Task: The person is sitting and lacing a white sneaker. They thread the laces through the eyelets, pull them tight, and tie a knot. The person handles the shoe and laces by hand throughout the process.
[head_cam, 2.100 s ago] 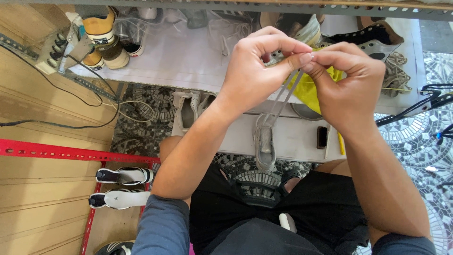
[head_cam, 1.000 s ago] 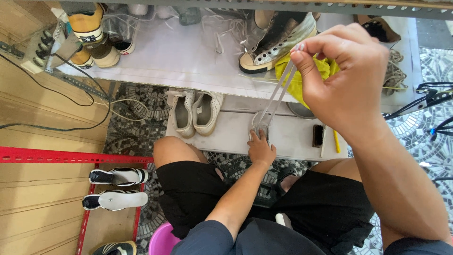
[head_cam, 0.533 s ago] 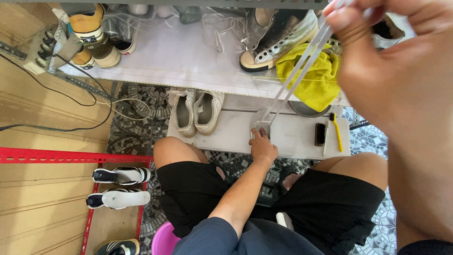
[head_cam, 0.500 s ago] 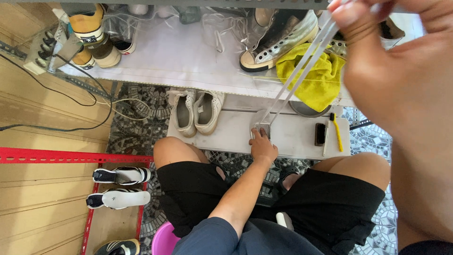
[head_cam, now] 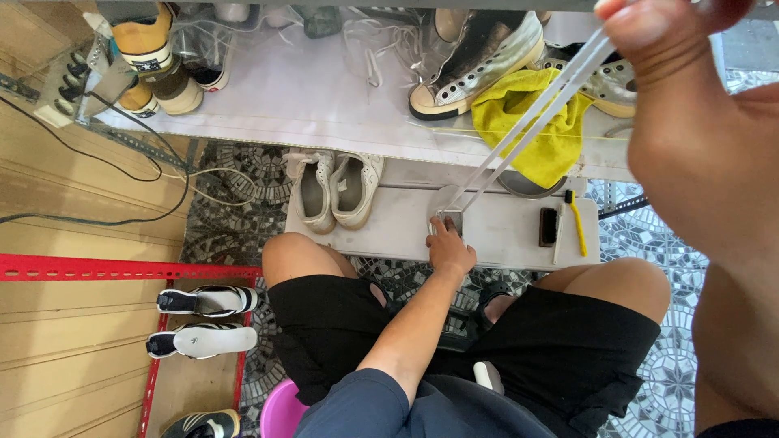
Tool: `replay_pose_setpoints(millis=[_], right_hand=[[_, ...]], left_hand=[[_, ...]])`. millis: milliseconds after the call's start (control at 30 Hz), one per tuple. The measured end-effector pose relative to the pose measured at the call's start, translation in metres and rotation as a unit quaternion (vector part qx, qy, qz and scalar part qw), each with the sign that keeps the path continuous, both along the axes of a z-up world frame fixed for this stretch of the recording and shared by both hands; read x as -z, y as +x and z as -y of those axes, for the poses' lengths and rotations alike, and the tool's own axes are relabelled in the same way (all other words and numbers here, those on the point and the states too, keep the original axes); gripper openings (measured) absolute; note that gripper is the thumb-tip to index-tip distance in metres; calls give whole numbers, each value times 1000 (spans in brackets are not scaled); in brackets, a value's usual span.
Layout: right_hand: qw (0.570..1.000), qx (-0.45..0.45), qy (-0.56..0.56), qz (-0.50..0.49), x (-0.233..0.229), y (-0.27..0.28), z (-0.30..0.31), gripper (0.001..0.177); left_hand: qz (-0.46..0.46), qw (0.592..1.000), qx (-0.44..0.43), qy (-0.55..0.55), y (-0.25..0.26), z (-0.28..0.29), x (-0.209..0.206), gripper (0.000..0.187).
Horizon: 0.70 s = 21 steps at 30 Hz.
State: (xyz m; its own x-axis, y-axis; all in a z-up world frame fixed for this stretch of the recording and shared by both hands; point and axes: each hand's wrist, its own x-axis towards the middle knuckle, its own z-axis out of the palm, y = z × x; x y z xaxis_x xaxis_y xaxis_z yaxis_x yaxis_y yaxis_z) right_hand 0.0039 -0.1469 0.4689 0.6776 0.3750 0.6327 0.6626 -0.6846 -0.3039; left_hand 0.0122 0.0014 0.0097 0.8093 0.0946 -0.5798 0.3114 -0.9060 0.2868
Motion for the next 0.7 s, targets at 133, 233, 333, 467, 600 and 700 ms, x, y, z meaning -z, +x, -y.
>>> replay_pose_setpoints(millis=[133,233,333,467,600,700], right_hand=[[983,149,-6,-109,-7,-8,-12,31],[996,63,30,-62,-7,-3,-17,15],[994,-71,78,12,-8,4,-19,22],[995,-56,78,-14,-9,-6,-20,20],[996,-35,75,-39,-13,-11,-21,17],[996,-24,73,-52,-13,-17,-20,15]], left_hand=[[10,1000,14,4,0,-1,6,97],[5,1000,-5,-21,-1,-5,3,89],[11,1000,13,-24,4,-6,7,92],[-8,999,41,-5,-1,-7,13,84],[9,1000,28,-11,2,-6,14,80],[-23,999,23,-33,4,-8,-2,92]])
